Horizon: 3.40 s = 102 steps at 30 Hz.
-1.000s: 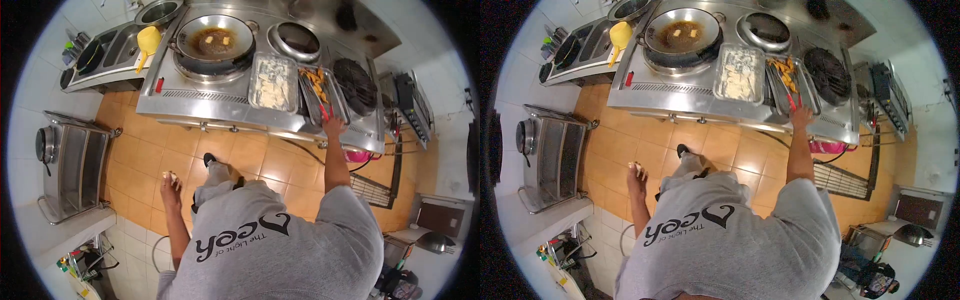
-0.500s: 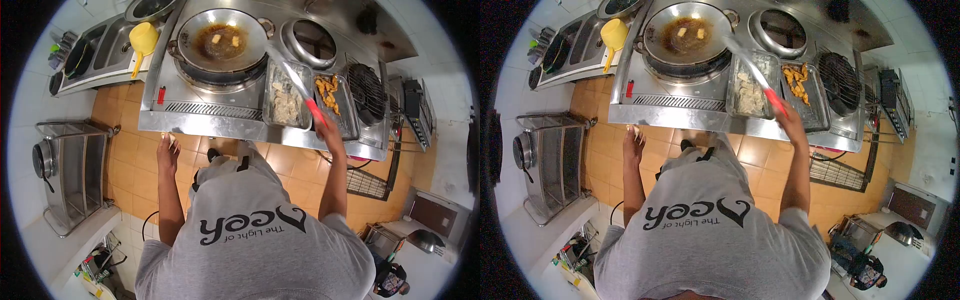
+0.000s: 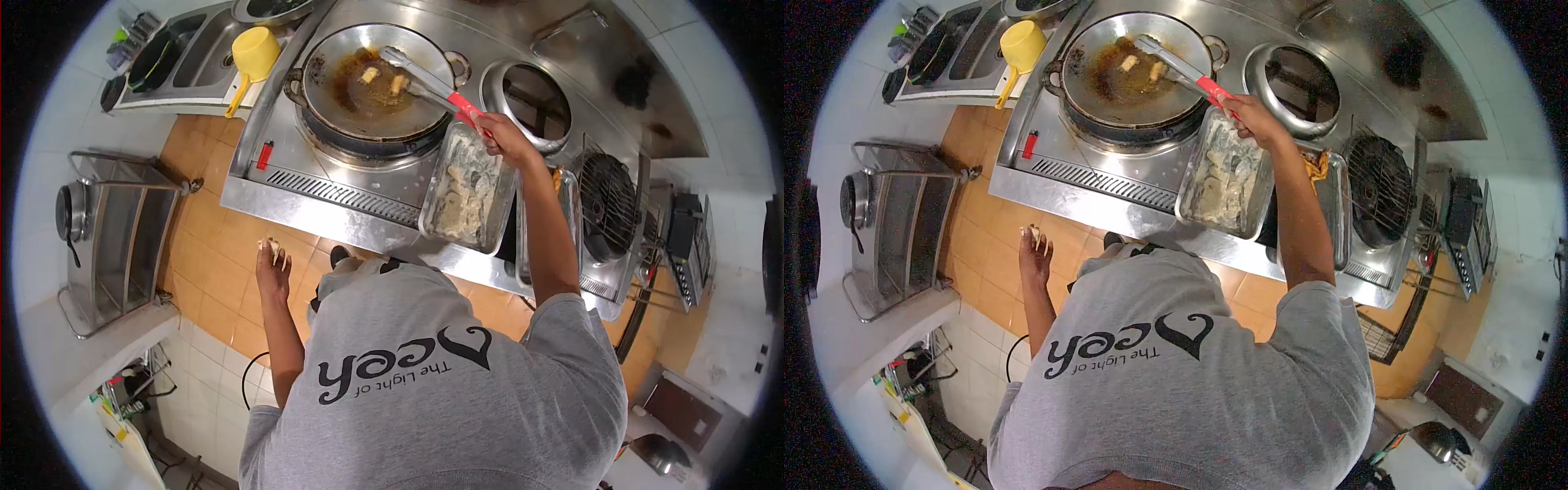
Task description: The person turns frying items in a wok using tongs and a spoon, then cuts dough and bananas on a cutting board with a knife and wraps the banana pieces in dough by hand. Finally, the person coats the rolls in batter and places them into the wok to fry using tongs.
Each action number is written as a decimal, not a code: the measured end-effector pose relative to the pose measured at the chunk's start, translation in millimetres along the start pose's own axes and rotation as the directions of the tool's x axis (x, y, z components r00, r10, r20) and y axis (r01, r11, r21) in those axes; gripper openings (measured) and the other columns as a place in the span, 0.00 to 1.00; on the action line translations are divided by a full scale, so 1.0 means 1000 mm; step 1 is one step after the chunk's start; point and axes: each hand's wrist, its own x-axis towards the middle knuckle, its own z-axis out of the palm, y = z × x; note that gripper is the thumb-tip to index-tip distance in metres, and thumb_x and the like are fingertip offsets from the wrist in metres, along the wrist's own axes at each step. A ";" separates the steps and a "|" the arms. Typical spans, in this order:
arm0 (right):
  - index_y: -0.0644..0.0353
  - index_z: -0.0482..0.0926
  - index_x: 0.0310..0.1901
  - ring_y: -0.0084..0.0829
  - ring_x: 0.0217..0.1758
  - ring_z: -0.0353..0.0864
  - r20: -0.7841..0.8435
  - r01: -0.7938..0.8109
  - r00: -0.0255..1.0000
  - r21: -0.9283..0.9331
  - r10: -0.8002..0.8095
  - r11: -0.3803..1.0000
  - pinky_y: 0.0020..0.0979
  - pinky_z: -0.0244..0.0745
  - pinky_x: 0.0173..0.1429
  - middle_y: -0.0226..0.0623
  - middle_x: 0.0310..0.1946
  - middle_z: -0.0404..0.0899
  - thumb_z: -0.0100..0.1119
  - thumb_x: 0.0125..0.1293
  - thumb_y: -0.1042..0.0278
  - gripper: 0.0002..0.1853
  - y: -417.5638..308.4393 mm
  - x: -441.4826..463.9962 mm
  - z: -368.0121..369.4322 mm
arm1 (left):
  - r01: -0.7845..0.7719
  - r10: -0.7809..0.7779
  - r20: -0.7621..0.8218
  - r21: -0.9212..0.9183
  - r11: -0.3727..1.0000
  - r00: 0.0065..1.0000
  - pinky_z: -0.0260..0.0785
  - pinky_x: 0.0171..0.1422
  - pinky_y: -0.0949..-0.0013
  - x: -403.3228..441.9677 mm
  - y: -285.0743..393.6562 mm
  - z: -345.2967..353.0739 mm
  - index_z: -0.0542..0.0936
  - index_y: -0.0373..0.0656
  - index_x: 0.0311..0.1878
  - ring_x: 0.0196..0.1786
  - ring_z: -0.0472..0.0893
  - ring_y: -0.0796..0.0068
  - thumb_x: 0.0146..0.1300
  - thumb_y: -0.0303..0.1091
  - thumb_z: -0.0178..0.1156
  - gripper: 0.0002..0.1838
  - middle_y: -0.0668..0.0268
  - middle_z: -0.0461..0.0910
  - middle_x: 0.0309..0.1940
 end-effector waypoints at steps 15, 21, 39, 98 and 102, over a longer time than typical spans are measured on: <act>0.53 0.67 0.22 0.14 0.13 0.51 0.046 0.014 0.999 0.011 -0.014 1.000 0.20 0.45 0.17 0.19 0.13 0.55 0.55 0.64 0.52 0.18 -0.020 0.023 0.008 | -0.083 0.079 -0.095 -0.041 0.996 0.992 0.66 0.53 0.67 0.002 0.018 -0.003 0.75 0.51 0.50 0.42 0.69 0.78 0.60 0.52 0.60 0.20 0.75 0.70 0.41; 0.53 0.67 0.22 0.14 0.11 0.49 0.073 -0.033 0.997 0.011 0.033 0.999 0.19 0.43 0.16 0.19 0.11 0.56 0.55 0.63 0.53 0.18 -0.033 0.033 0.037 | -0.109 0.104 -0.079 -0.068 0.992 0.991 0.64 0.48 0.70 0.001 0.023 -0.016 0.75 0.49 0.51 0.41 0.68 0.78 0.59 0.52 0.60 0.22 0.73 0.70 0.40; 0.51 0.65 0.21 0.14 0.13 0.51 -0.044 0.042 0.998 -0.005 -0.042 0.999 0.20 0.45 0.17 0.18 0.12 0.55 0.55 0.64 0.51 0.19 -0.063 0.024 0.081 | -0.118 0.108 -0.118 -0.078 0.990 0.987 0.65 0.48 0.69 0.011 0.032 -0.059 0.75 0.49 0.50 0.43 0.68 0.75 0.59 0.53 0.61 0.22 0.72 0.70 0.41; 0.53 0.83 0.35 0.47 0.61 0.63 -0.489 -0.029 0.496 -0.835 -0.718 0.549 0.48 0.54 0.63 0.41 0.59 0.68 0.69 0.47 0.59 0.14 0.218 -0.244 -0.054 | -0.038 -0.205 0.462 0.465 0.885 0.863 0.70 0.49 0.67 -0.119 -0.133 0.176 0.72 0.51 0.34 0.36 0.76 0.80 0.63 0.37 0.60 0.06 0.74 0.77 0.32; 0.53 0.85 0.28 0.45 0.68 0.51 -0.328 -0.034 0.727 -0.895 -0.603 0.446 0.59 0.46 0.64 0.38 0.67 0.55 0.68 0.47 0.58 0.10 0.196 -0.162 -0.006 | -0.060 -0.164 0.451 0.443 0.895 0.877 0.70 0.49 0.68 -0.118 -0.119 0.190 0.71 0.51 0.32 0.35 0.75 0.81 0.62 0.36 0.61 0.08 0.75 0.75 0.29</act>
